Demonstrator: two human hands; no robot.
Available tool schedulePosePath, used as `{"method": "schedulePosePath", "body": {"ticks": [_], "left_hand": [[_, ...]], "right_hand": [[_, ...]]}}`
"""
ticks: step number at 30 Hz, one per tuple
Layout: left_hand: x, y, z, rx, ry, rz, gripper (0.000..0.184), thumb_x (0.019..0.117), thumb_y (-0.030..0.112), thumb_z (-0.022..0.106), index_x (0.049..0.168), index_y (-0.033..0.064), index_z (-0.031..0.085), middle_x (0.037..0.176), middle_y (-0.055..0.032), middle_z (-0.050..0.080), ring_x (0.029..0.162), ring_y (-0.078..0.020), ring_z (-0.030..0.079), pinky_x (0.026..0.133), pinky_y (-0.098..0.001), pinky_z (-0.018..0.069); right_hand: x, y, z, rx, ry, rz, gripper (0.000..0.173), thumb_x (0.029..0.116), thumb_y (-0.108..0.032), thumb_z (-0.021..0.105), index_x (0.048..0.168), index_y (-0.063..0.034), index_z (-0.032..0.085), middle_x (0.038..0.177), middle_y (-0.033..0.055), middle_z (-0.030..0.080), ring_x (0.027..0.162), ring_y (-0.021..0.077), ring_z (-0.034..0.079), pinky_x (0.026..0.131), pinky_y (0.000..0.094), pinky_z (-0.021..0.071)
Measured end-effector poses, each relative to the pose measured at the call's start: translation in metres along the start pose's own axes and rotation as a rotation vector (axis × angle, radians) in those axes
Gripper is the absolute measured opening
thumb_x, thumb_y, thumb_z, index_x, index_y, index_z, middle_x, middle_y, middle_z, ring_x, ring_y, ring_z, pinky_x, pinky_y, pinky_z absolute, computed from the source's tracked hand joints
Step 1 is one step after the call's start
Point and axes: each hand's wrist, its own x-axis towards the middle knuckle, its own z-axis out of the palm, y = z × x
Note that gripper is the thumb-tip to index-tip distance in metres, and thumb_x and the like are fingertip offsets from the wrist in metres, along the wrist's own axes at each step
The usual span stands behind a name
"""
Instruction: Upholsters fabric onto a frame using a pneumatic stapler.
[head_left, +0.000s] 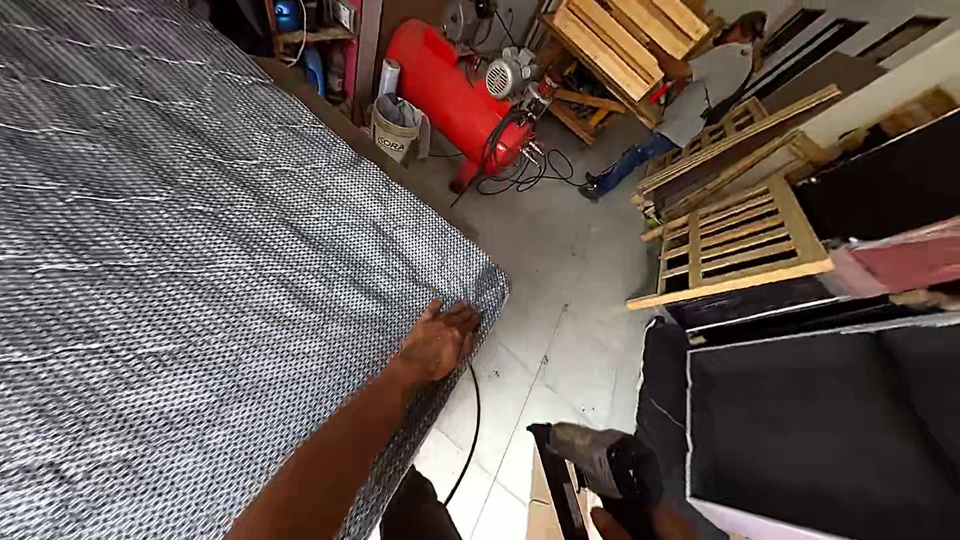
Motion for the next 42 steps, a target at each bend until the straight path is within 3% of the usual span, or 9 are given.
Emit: {"method": "schedulePosePath", "body": {"ticks": [7, 13, 17, 21, 24, 26, 28, 36, 42], "left_hand": [[0.051, -0.010, 0.016, 0.070, 0.267, -0.025, 0.031, 0.1020, 0.027, 0.054, 0.129, 0.0338, 0.069, 0.137, -0.0038, 0.062, 0.138, -0.0359, 0.047, 0.114, -0.0641, 0.0332], [0.055, -0.006, 0.023, 0.124, 0.310, -0.136, 0.040, 0.1051, 0.043, 0.045, 0.130, 0.0225, 0.068, 0.145, 0.0000, 0.058, 0.149, -0.0323, 0.037, 0.116, -0.0697, 0.0256], [0.060, -0.002, 0.022, 0.155, 0.363, -0.225, 0.045, 0.1037, 0.046, 0.045, 0.128, 0.0171, 0.069, 0.146, -0.0026, 0.058, 0.151, -0.0325, 0.034, 0.117, -0.0717, 0.0196], [0.059, 0.005, 0.019, 0.174, 0.391, -0.313, 0.040, 0.1029, 0.040, 0.047, 0.121, 0.0126, 0.071, 0.145, -0.0078, 0.059, 0.152, -0.0360, 0.032, 0.119, -0.0710, 0.0154], [0.031, 0.012, 0.016, 0.003, 0.405, -0.276, 0.024, 0.1002, 0.021, 0.056, 0.117, 0.0153, 0.073, 0.138, -0.0091, 0.063, 0.146, -0.0389, 0.040, 0.117, -0.0728, 0.0232], [0.003, 0.010, 0.019, -0.102, 0.331, -0.162, 0.035, 0.0981, 0.006, 0.055, 0.124, 0.0210, 0.072, 0.142, -0.0004, 0.063, 0.145, -0.0309, 0.045, 0.119, -0.0649, 0.0308], [-0.012, 0.004, 0.024, -0.105, 0.275, -0.111, 0.047, 0.0983, 0.003, 0.051, 0.136, 0.0266, 0.065, 0.151, 0.0087, 0.056, 0.149, -0.0219, 0.041, 0.122, -0.0571, 0.0292], [-0.005, 0.002, 0.030, -0.025, 0.275, -0.123, 0.048, 0.1006, 0.004, 0.047, 0.139, 0.0265, 0.064, 0.154, 0.0090, 0.053, 0.153, -0.0221, 0.034, 0.124, -0.0587, 0.0217], [-0.020, 0.002, 0.025, -0.032, 0.284, -0.065, 0.048, 0.0978, -0.001, 0.049, 0.139, 0.0195, 0.064, 0.152, 0.0045, 0.055, 0.150, -0.0244, 0.038, 0.123, -0.0573, 0.0260]], "right_hand": [[0.223, -0.001, -0.033, -0.051, -0.182, -0.314, 0.035, 0.0987, -0.040, 0.061, 0.113, -0.0088, 0.062, 0.068, -0.0036, 0.066, 0.052, 0.0109, 0.064, 0.048, 0.0354, 0.0589], [0.331, -0.050, -0.043, -0.410, -0.614, -0.431, 0.036, 0.1009, -0.041, 0.054, 0.115, -0.0082, 0.061, 0.073, 0.0027, 0.065, 0.062, 0.0161, 0.067, 0.060, 0.0386, 0.0595], [0.352, -0.115, -0.040, -0.832, -0.743, -0.395, 0.035, 0.1019, -0.035, 0.056, 0.122, -0.0056, 0.057, 0.086, 0.0120, 0.068, 0.081, 0.0298, 0.071, 0.074, 0.0491, 0.0584], [0.367, -0.169, -0.013, -1.092, -0.926, -0.358, 0.031, 0.1033, -0.031, 0.057, 0.123, -0.0083, 0.053, 0.089, 0.0097, 0.066, 0.084, 0.0277, 0.070, 0.074, 0.0475, 0.0581], [0.380, -0.199, 0.006, -1.184, -1.029, -0.320, 0.030, 0.1026, -0.027, 0.059, 0.123, -0.0071, 0.051, 0.086, 0.0083, 0.065, 0.075, 0.0233, 0.069, 0.069, 0.0441, 0.0588], [0.387, -0.218, 0.019, -1.217, -1.090, -0.277, 0.027, 0.1021, -0.024, 0.060, 0.120, -0.0055, 0.052, 0.078, 0.0077, 0.064, 0.062, 0.0198, 0.066, 0.059, 0.0396, 0.0581], [0.392, -0.235, 0.031, -1.252, -1.170, -0.223, 0.024, 0.1029, -0.022, 0.059, 0.119, -0.0051, 0.052, 0.074, 0.0071, 0.063, 0.053, 0.0161, 0.063, 0.053, 0.0336, 0.0567], [0.377, -0.236, 0.045, -1.330, -1.098, -0.185, 0.026, 0.1031, -0.025, 0.058, 0.120, -0.0065, 0.049, 0.078, 0.0070, 0.063, 0.055, 0.0162, 0.065, 0.055, 0.0344, 0.0583], [0.377, -0.238, 0.044, -1.258, -1.086, -0.110, 0.027, 0.1041, -0.024, 0.058, 0.121, -0.0058, 0.049, 0.074, 0.0082, 0.064, 0.051, 0.0163, 0.063, 0.051, 0.0322, 0.0573]]}}
